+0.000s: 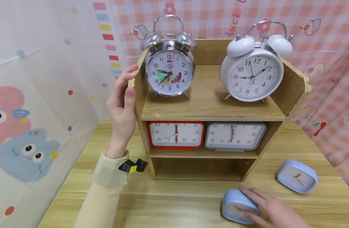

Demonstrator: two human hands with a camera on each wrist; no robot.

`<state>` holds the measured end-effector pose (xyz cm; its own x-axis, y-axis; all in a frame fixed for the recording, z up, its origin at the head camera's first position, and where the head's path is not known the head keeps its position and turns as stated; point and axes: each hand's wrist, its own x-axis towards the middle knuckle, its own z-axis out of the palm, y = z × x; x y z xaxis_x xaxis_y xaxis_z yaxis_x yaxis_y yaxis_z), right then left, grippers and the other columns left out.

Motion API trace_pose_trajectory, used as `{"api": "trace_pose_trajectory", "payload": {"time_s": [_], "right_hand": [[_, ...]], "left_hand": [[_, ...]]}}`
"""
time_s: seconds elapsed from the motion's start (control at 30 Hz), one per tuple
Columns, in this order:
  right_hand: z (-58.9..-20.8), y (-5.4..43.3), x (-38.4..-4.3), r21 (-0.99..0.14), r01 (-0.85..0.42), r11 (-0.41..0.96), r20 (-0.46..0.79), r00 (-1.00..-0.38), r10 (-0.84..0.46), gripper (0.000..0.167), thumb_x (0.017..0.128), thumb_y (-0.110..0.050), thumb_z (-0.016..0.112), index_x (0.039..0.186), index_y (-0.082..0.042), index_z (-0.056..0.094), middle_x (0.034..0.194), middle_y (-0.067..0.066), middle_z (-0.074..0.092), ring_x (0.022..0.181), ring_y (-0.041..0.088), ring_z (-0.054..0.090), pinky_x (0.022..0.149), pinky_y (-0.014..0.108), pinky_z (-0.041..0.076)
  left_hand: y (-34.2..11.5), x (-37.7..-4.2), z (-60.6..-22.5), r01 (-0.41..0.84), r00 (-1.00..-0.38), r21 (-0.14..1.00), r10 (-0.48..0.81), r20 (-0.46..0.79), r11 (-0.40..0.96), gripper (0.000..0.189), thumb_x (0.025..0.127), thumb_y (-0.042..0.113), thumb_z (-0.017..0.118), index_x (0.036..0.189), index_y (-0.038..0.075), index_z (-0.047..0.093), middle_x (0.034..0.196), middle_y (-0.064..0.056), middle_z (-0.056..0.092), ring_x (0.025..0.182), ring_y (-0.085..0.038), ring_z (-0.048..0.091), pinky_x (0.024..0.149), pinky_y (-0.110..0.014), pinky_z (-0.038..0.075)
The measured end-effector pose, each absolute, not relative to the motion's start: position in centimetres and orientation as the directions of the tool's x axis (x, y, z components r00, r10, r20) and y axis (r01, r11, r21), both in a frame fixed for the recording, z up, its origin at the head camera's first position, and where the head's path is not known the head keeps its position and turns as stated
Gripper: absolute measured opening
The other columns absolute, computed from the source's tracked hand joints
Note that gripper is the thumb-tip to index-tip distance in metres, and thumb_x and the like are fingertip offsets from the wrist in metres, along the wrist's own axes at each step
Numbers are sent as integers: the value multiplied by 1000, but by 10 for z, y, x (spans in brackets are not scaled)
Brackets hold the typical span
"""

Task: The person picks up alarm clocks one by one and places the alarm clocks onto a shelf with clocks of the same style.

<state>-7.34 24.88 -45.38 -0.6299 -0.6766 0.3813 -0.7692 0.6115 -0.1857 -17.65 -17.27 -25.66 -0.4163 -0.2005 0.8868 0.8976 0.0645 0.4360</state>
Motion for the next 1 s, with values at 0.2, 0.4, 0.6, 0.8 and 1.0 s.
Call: {"api": "trace_pose_trajectory", "payload": {"time_s": [0.2,0.4,0.6,0.8,1.0], "right_hand": [[-456,249,-74,-229,-773,591,389,-629,-672,72,83,-31,90,145,-10,60,112,-17,65,94,-14,55,76,2,42],[-456,248,-74,-242,-761,602,372,-646,-667,70,84,-31,89,144,-11,60,110,-18,64,91,-15,53,72,4,41],[-451,241,-74,-205,-773,600,390,-627,-674,68,83,-34,90,142,-12,63,111,-18,66,91,-14,54,72,5,43],[-443,225,-74,-149,-782,605,396,-608,-689,65,86,-39,86,143,-16,63,116,-14,69,93,-9,62,72,17,55],[-437,208,-72,-136,-755,642,423,-630,-652,63,85,-40,87,140,-19,66,122,-5,73,96,3,71,76,29,62]], "left_hand": [[-173,-177,-257,897,-418,437,-195,888,70,74,99,58,64,129,-10,60,143,-8,67,142,-26,57,126,-42,41],[-173,-177,-257,897,-414,435,-201,888,75,74,99,58,64,129,-10,60,142,-9,67,141,-26,58,125,-40,42],[-173,-177,-257,895,-418,439,-204,886,74,74,99,58,64,129,-10,60,142,-9,67,141,-26,58,125,-40,42],[-173,-177,-257,894,-421,443,-206,883,71,74,99,59,65,129,-8,61,142,-8,67,141,-26,58,123,-39,42],[-173,-177,-257,895,-418,440,-205,885,72,74,99,58,65,129,-9,61,142,-8,67,141,-26,58,124,-39,42]]}}
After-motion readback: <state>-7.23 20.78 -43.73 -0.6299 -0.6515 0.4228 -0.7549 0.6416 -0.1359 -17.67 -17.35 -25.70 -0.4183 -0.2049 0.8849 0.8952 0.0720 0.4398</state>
